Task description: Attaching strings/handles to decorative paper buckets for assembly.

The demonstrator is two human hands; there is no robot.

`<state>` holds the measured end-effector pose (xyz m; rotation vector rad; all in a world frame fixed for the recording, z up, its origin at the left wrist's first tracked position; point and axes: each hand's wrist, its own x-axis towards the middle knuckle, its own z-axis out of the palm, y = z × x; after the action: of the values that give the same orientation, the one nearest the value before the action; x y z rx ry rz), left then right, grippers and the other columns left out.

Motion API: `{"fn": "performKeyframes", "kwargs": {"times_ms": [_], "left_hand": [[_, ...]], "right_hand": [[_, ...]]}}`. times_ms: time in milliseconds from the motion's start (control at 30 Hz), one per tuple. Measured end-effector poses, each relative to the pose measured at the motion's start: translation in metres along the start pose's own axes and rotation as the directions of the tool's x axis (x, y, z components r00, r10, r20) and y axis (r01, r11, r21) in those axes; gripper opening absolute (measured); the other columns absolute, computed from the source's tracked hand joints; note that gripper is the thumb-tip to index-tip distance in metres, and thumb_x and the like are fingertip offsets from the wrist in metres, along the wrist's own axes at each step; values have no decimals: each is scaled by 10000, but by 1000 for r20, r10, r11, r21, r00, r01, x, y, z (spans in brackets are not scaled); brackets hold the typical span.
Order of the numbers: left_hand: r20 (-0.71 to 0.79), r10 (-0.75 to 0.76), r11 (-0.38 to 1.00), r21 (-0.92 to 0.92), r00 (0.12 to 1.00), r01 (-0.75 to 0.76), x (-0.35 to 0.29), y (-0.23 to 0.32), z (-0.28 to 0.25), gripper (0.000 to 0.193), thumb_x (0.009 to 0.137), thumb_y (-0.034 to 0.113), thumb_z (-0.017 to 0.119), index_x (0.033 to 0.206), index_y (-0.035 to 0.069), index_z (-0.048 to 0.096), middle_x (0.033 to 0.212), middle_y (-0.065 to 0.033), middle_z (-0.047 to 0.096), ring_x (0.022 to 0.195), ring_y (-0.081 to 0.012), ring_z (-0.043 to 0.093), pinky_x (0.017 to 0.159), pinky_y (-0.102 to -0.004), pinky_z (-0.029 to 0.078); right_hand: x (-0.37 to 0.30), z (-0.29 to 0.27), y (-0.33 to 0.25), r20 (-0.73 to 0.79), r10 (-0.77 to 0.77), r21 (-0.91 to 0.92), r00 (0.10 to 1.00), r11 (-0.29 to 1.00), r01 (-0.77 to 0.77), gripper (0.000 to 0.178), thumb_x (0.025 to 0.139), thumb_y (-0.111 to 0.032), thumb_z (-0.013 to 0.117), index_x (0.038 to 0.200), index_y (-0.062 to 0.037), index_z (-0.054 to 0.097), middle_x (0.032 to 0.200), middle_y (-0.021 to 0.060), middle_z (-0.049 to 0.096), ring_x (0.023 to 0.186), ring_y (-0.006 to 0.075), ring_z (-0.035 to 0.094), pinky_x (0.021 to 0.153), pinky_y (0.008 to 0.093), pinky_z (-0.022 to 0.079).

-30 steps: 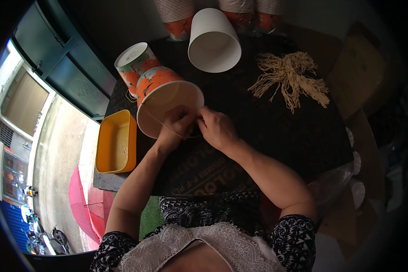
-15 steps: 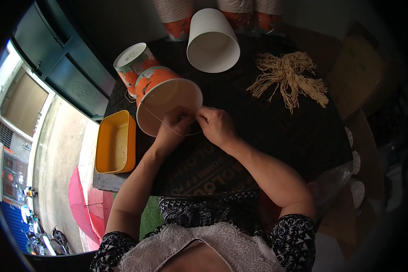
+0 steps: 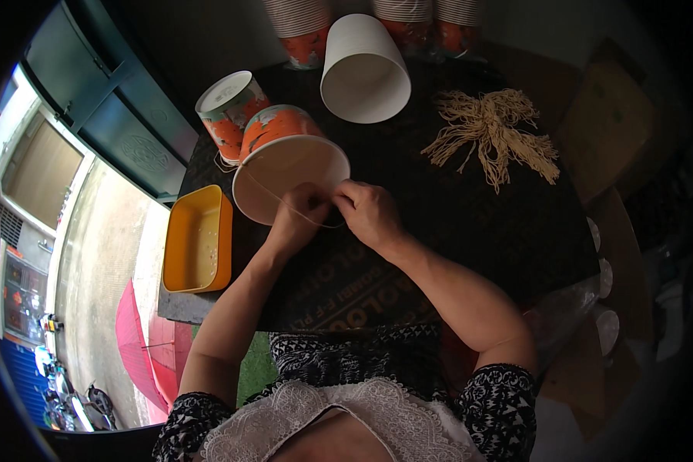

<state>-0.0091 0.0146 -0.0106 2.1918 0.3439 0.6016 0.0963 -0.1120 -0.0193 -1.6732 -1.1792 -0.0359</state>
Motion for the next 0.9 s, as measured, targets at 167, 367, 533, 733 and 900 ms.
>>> {"fn": "performKeyframes", "kwargs": {"times_ms": [167,367,533,733,900], "left_hand": [[15,4,1000,14,1000,-4,0,1,-1,132,753,21,627,861,-48,660,790,-157,677,747,-215,661,678,-316,515],[2,18,998,-55,1000,-18,0,2,0,96,725,19,605,786,-28,662,758,-197,658,723,-303,666,654,-369,513],[7,29,998,-55,1000,-29,-1,0,-1,94,727,20,611,789,-29,662,756,-196,661,725,-294,668,655,-366,514],[7,-35,996,-82,999,36,-1,2,0,90,746,25,618,797,-37,659,736,-181,663,725,-256,667,654,-352,511],[-2,-94,977,-195,996,92,-1,1,0,86,748,7,612,789,-51,660,709,-154,662,690,-208,641,637,-338,500]], "right_hand": [[0,0,-3,-24,-9,16,1000,1000,10,85,809,-19,667,890,-13,642,810,160,666,731,294,675,612,340,504],[1,2,-6,-18,55,-2,998,999,-55,99,828,-53,650,914,-37,603,809,159,666,749,340,665,611,395,523],[1,2,-8,-5,46,-84,999,995,-46,97,834,-47,640,910,-37,581,795,164,662,751,356,661,607,411,522],[-1,3,-5,-33,-33,-132,999,991,29,67,828,-53,641,874,-34,596,800,159,661,754,356,656,608,417,520],[-2,5,-3,-52,-120,-193,991,975,108,52,821,-59,644,860,-38,615,807,149,655,740,350,650,604,418,524]]}}
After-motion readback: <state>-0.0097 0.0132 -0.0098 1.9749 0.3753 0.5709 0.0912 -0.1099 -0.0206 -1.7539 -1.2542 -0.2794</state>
